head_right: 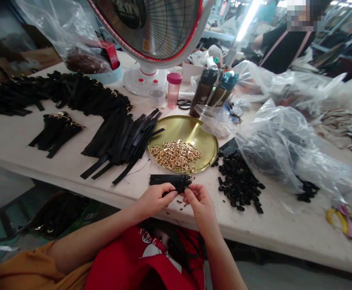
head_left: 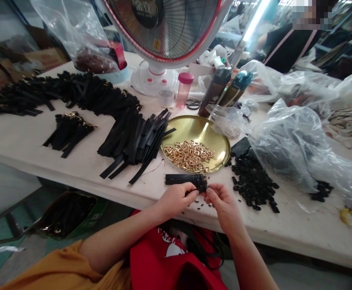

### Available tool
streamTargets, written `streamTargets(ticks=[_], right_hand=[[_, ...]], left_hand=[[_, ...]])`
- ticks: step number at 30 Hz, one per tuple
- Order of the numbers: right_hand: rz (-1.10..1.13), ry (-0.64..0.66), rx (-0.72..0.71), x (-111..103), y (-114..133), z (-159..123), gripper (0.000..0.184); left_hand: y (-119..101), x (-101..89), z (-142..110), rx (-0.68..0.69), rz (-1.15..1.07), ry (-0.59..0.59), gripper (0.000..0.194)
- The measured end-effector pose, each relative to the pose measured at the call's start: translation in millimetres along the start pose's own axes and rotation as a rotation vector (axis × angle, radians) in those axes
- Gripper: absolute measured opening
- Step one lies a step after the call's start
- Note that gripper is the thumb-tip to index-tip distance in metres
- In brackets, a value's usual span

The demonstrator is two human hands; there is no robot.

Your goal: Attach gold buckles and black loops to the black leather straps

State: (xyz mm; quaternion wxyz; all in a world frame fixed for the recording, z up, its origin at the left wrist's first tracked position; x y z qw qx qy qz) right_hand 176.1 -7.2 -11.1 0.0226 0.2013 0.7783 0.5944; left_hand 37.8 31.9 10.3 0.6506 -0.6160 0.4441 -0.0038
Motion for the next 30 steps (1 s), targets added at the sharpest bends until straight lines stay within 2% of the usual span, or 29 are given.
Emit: streamTargets(ticks=[4, 8, 10, 12, 15, 17, 20, 22, 25, 28, 30], right_hand=[[0.091, 0.047, 0.087, -2, -9, 1, 0.026], [0.251, 0.031, 0.163, -2, -20, 1, 0.025], [0.198, 0.013, 0.110, -2, -20, -2, 0.023], [0.053, 0.027, 0.018, 1, -15, -6, 0.020], [-0.135, 0.066, -0.096, 10, -8, -12, 0.019], [-0.123, 0.019, -0.133, 11, -8, -10, 0.020], [0.066, -0.081, -0.130, 7, -14, 3, 0.023], [0.131, -0.114, -0.132, 1, -20, 13, 0.025], [0.062, -0.187, -0.154, -22, -22, 14, 0.027], [-0.045, -0.229, -0.113, -54, -24, -7, 0.027], [-0.184, -0.164, -0.025, -68, -31, -29, 0.027]], left_hand=[[1, 2.8, 0, 0.035, 0.023, -0.003, 0.028], [5, 2.9, 1, 0.055, 0.141, -0.021, 0.027], [6, 3.8, 0, 0.059, 0.232, -0.024, 0.028], [4, 8.7, -2, 0.087, 0.306, 0.019, 0.027], [1, 14.2, -5, 0.112, 0.286, 0.054, 0.027], [1, 10.2, -4, 0.067, 0.220, -0.007, 0.028], [1, 3.5, 2, 0.011, 0.160, -0.061, 0.028], [2, 2.4, 6, -0.005, 0.120, -0.045, 0.026], [12, 3.3, 6, -0.046, 0.035, -0.012, 0.026], [25, 2.1, -1, -0.081, -0.016, -0.019, 0.027], [31, -0.3, -6, -0.087, -0.027, -0.038, 0.027]])
Point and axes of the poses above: each hand's wrist, its own z-axis towards the middle knuckle, its own x-axis out of the palm, y = z × x, the point moved 6 cm from there along z, towards the middle knuckle, and after that the axes turned 10 degrees about z, right-handed, at the moved point
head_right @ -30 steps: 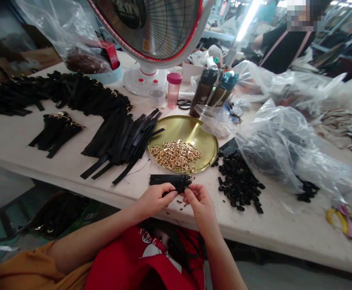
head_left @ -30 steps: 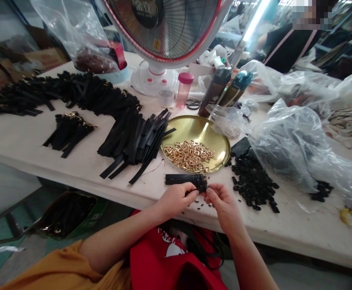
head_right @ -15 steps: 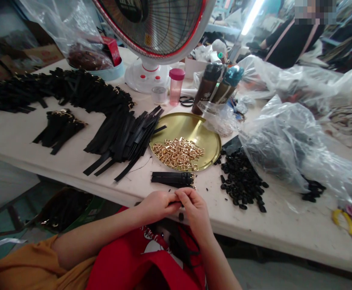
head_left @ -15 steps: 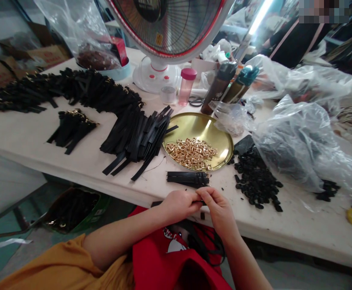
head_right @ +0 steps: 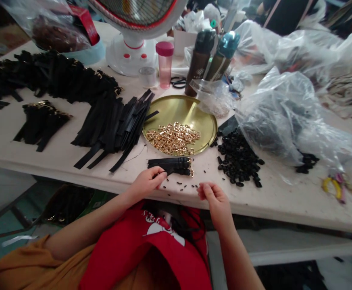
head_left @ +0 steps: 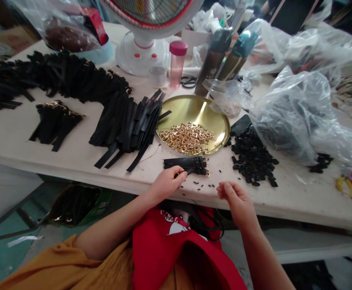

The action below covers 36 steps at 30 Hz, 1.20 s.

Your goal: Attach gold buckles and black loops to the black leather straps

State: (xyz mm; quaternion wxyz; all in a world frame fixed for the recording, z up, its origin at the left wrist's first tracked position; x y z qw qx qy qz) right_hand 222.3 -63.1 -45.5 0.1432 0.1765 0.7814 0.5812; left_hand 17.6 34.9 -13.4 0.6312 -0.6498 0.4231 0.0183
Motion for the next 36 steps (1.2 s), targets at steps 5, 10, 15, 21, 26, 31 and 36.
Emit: streamTargets(ticks=[5, 10, 15, 21, 26, 31, 36], right_hand=[[-0.471, 0.413, -0.102, 13, -24, -47, 0.021], [-0.971, 0.558, -0.227, 50, -46, -49, 0.027], [-1.208, 0.588, -0.241, 60, -50, -40, 0.019], [-0.385, 0.301, -0.084, 37, -16, -37, 0.016], [0.414, 0.212, 0.186, 50, -4, -35, 0.026], [0.632, 0.129, 0.218, 63, -5, -28, 0.021], [0.518, 0.079, 0.157, 62, -6, -26, 0.019]], left_hand=[[-2, 1.4, -2, 0.017, -0.018, 0.012, 0.028], [-14, 9.9, -3, 0.055, -0.004, 0.043, 0.027], [-18, 11.0, -14, 0.049, -0.008, 0.073, 0.027], [-26, 11.7, -31, 0.077, 0.033, 0.126, 0.027], [-36, 19.9, -36, 0.137, 0.067, 0.132, 0.026], [-29, 22.0, -34, 0.130, 0.093, 0.053, 0.026], [-22, 25.2, -35, 0.120, 0.157, 0.055, 0.026]])
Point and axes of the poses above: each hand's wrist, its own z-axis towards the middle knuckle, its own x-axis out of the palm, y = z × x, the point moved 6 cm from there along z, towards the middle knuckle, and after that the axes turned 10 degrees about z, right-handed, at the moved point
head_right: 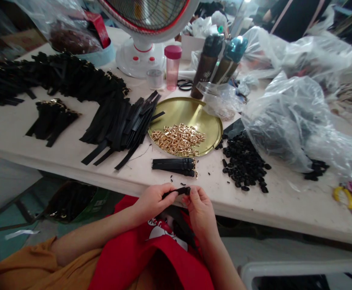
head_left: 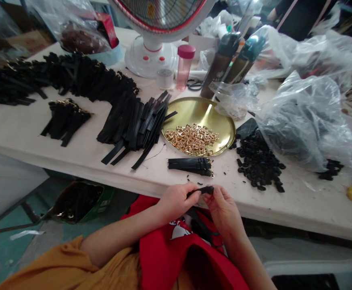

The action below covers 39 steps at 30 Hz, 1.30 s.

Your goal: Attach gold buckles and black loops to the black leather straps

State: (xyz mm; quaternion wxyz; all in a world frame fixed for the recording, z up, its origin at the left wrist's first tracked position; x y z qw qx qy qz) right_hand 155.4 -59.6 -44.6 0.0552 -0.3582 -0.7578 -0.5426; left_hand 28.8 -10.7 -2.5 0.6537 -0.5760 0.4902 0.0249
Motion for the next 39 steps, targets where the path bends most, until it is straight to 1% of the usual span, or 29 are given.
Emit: streamTargets(ticks=[4, 6, 8, 11, 13, 16, 19, 22, 25, 28, 34, 36, 39], right_hand=[[-0.311, 0.003, -0.138, -3, 8, -2, 0.021], [-0.377, 0.024, -0.168, -5, 9, -2, 0.020], [-0.357, 0.044, -0.140, -7, 7, 0, 0.019], [-0.252, 0.064, -0.022, -10, -3, 4, 0.020], [-0.227, 0.072, 0.032, -12, -7, 6, 0.022], [-0.269, 0.074, 0.042, -13, -9, 6, 0.024], [-0.200, 0.086, 0.041, -9, -10, 3, 0.025], [-0.056, 0.083, 0.041, -3, -12, 1, 0.021], [0.022, 0.054, 0.037, -1, -16, 1, 0.018], [0.005, 0.049, 0.047, -4, -20, 1, 0.017], [-0.059, 0.119, 0.138, -11, -21, 1, 0.016], [-0.081, 0.122, 0.141, -12, -20, 2, 0.017], [-0.144, 0.096, 0.101, -13, -17, 4, 0.019]], left_hand=[[0, -0.7, 2, 0.038, 0.088, 0.082, 0.027], [0, -3.3, 4, 0.068, 0.142, 0.117, 0.027], [0, -5.6, 5, 0.098, 0.206, 0.129, 0.027], [-1, -5.7, 4, 0.113, 0.285, 0.112, 0.027], [-2, -3.4, 3, 0.100, 0.282, 0.095, 0.027], [-3, 1.7, 1, 0.080, 0.187, 0.093, 0.026], [-2, 3.4, 1, 0.046, 0.127, 0.093, 0.026], [-1, 1.9, 1, 0.038, 0.180, 0.077, 0.026], [-1, 1.0, 1, 0.076, 0.264, 0.061, 0.027], [0, 1.6, 0, 0.092, 0.294, 0.075, 0.027], [3, -0.4, 1, 0.092, 0.266, 0.140, 0.025], [4, -1.9, 3, 0.080, 0.275, 0.140, 0.025], [4, -2.7, 5, 0.066, 0.268, 0.136, 0.025]])
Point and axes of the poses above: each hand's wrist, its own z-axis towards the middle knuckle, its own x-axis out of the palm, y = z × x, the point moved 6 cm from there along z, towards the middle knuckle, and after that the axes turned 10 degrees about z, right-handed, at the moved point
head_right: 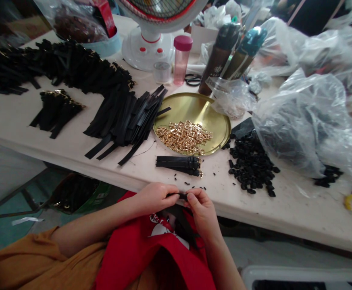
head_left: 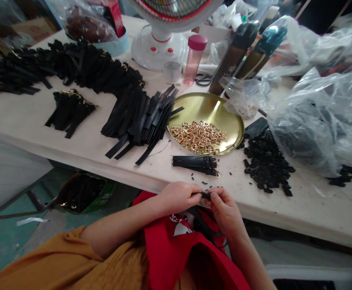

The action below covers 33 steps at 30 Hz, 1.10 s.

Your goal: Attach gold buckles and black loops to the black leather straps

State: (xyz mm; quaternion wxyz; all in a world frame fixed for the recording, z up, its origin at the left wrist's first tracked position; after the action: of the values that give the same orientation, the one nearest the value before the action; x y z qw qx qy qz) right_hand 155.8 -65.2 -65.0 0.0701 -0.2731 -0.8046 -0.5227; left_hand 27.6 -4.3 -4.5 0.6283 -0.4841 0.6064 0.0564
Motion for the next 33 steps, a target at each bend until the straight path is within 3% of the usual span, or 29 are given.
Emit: streamTargets(ticks=[9, 16, 25, 33], right_hand=[[-0.096, -0.031, -0.050, -2, 3, 5, 0.022], [-0.376, -0.011, -0.156, 1, 23, -1, 0.022], [-0.182, -0.033, -0.067, 1, 8, 4, 0.025], [-0.333, -0.029, -0.137, 3, 15, 1, 0.024]], left_hand=[[-3, 1.5, -1, 0.007, -0.065, -0.025, 0.025], [-1, -1.9, 0, 0.026, -0.015, -0.005, 0.024], [-4, 2.2, 2, 0.020, 0.004, -0.031, 0.030], [-5, 2.9, 4, 0.034, 0.072, 0.034, 0.030]])
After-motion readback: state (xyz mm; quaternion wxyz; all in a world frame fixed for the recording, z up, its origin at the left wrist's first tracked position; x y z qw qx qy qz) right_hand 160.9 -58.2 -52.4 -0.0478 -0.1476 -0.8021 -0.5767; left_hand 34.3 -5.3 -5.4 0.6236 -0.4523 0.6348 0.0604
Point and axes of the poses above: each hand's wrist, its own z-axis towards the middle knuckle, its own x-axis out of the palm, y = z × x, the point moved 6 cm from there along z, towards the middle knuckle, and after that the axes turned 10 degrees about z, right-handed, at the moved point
